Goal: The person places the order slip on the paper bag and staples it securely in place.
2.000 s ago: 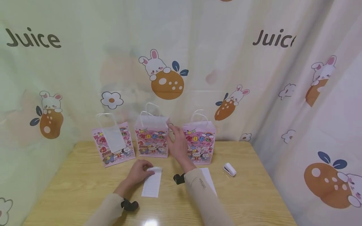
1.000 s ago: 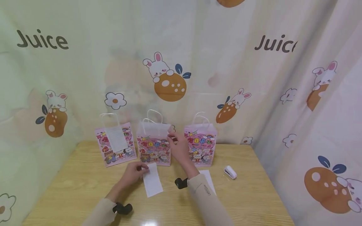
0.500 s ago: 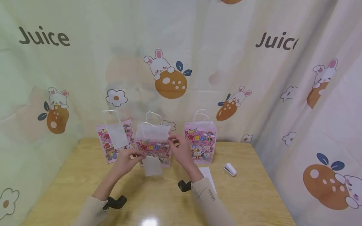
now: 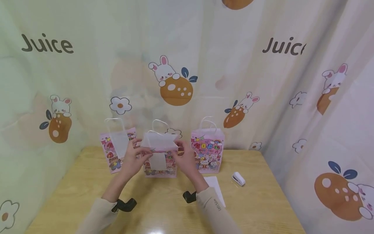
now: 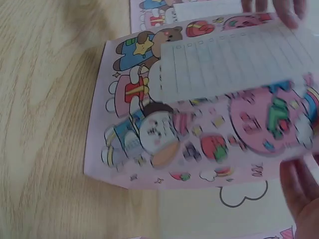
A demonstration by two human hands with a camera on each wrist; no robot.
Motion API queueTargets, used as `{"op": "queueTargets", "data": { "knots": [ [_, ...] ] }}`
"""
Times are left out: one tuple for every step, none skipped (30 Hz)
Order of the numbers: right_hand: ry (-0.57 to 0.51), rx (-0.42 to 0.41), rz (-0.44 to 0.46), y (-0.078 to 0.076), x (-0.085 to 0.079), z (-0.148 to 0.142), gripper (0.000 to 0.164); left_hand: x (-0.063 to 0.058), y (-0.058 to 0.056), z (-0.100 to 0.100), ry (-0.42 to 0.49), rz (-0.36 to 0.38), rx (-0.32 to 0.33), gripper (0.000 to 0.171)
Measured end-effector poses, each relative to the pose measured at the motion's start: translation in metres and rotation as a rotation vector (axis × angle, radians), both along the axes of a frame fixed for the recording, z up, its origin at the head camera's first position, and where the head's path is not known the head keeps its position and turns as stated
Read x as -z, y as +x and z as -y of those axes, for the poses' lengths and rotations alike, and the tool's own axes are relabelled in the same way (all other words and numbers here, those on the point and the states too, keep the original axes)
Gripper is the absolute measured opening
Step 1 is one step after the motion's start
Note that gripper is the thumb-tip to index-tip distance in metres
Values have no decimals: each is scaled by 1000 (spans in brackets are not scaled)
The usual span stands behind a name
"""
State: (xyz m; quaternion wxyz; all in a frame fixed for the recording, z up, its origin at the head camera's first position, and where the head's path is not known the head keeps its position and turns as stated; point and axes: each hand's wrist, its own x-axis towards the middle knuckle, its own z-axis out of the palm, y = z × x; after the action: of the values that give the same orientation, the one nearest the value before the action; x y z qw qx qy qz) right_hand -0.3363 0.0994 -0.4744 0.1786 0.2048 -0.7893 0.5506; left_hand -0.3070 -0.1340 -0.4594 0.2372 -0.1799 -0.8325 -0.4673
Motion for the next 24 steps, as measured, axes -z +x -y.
{"op": "queueTargets", "data": {
  "knots": [
    [3,-7,22,1,2,1,45,1,0,-1,-5,7,-7,6],
    [7,-22,44,1,4,2,50,3,-1,-3,-21,12,-20,6],
    [23,-31,70,2,5,3,55,4,-2,-4,-33,15,-28,7],
    [41,-37,85,2,6,4,59,4,-2,-4,-43,19,-34,7],
    [54,-47,95,3,7,5,63,5,-4,-5,-59,16,-42,7],
    [59,-61,104,3,7,7,67,5,-5,-6,-59,16,-41,7],
    [75,-61,110,3,6,8,72,5,-6,-7,-41,20,-20,6],
    [84,-57,105,2,5,10,76,5,-7,-7,-17,28,4,7],
    [94,-43,102,1,5,11,81,5,-9,-8,8,33,29,7],
    [92,-32,97,1,4,13,84,5,-9,-8,25,39,46,8],
    [80,-29,103,0,3,14,87,5,-10,-8,46,45,66,8],
    [79,-19,109,-1,3,16,89,4,-9,-8,67,59,81,8],
    [81,-8,114,-2,3,17,88,5,-9,-8,72,70,88,7],
    [69,-11,126,-3,4,18,86,6,-9,-8,58,74,79,6],
    [61,-14,140,-3,5,19,83,7,-9,-8,34,74,64,6],
    [50,-20,152,-3,5,20,81,9,-9,-7,14,78,53,6],
    [44,-20,160,-4,6,20,79,11,-8,-7,1,81,47,7],
    [43,-16,158,-4,7,21,79,12,-8,-6,-15,81,42,8],
    [45,-5,148,-5,8,21,81,13,-8,-6,-30,75,42,8],
    [59,18,130,-6,8,21,84,14,-9,-5,-37,70,44,9],
    [76,44,108,-7,8,21,87,14,-10,-5,-38,63,49,8],
    [97,75,83,-8,8,21,89,15,-11,-5,-31,61,62,7],
    [120,108,58,-9,7,21,91,15,-11,-5,-21,66,73,7],
    [141,140,41,-9,7,21,90,16,-12,-5,-14,64,77,8]
  ]
}}
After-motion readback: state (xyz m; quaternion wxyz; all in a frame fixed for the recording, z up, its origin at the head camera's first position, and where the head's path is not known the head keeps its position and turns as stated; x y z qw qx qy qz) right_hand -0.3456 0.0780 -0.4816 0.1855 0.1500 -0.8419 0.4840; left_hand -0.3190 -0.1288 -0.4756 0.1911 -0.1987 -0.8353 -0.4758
